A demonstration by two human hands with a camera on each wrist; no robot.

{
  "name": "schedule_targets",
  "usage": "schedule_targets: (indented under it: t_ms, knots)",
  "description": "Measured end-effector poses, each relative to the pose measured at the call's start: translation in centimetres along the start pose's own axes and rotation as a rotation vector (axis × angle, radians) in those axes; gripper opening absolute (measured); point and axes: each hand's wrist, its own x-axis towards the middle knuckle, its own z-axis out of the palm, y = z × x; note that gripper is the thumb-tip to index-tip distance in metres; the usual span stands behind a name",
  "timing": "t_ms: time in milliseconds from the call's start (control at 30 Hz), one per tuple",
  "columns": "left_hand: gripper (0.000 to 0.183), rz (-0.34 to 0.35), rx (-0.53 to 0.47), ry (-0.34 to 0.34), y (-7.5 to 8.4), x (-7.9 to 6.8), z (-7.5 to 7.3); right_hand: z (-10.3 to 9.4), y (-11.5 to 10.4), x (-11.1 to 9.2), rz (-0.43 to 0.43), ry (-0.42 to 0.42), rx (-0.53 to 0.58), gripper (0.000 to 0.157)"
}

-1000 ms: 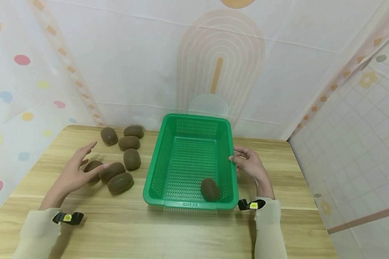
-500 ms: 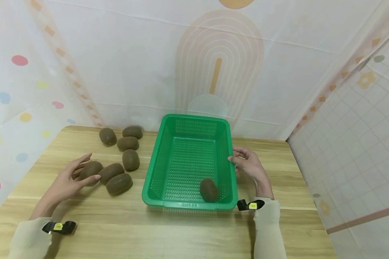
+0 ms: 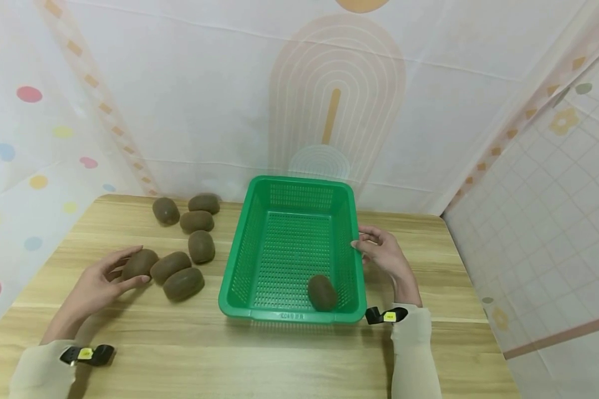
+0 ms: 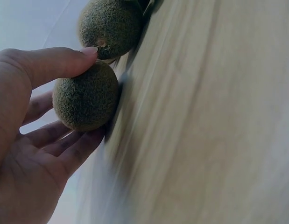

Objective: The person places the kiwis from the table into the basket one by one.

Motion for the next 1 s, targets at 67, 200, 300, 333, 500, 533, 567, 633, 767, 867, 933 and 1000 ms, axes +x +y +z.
schedule_targets:
  t_ms: [67,200,300,333,500,533,567,633,767,867,933,1000]
  knots:
    - [0.074,-0.015,-0.002,-0.002,-0.02,0.0,-0.01,-0.02,0.03,-0.01,0.001,-0.002,-0.001,0.055]
    - [0.073,-0.025,-0.003,0.002,-0.01,0.06,-0.02,-0.03,0.04,0.01,0.0,-0.002,-0.006,0.055]
    - [0.072,-0.023,-0.002,0.007,0.01,0.11,-0.01,-0.08,0.05,0.08,-0.003,-0.001,-0.008,0.055]
    - [0.072,-0.023,-0.001,0.009,-0.02,0.12,0.0,-0.1,0.05,0.1,-0.004,-0.002,-0.007,0.055]
    - [0.072,-0.025,-0.005,0.023,-0.01,0.08,-0.05,-0.13,-0.04,0.13,0.002,-0.006,-0.006,0.055]
    - [0.072,-0.029,-0.003,0.027,0.0,0.07,-0.08,-0.12,-0.06,0.12,0.003,-0.006,-0.007,0.055]
    - [0.072,-0.029,-0.006,0.029,0.02,0.07,-0.14,-0.12,-0.07,0.13,0.002,-0.006,-0.007,0.055]
    - [0.072,-0.039,-0.013,0.036,0.09,0.06,-0.26,-0.11,-0.09,0.14,0.002,-0.005,-0.006,0.055]
    - [0.072,-0.049,-0.04,0.053,0.24,0.04,-0.47,-0.08,-0.08,0.15,0.001,-0.006,-0.003,0.054]
    - [0.071,-0.053,-0.051,0.077,0.46,0.01,-0.59,-0.04,-0.06,0.13,0.003,-0.005,-0.004,0.055]
    - [0.071,-0.058,-0.049,0.092,0.63,0.02,-0.63,-0.03,-0.02,0.12,0.003,-0.005,-0.006,0.055]
    - [0.071,-0.067,-0.051,0.104,0.84,0.06,-0.68,-0.03,0.02,0.1,0.003,-0.004,-0.006,0.055]
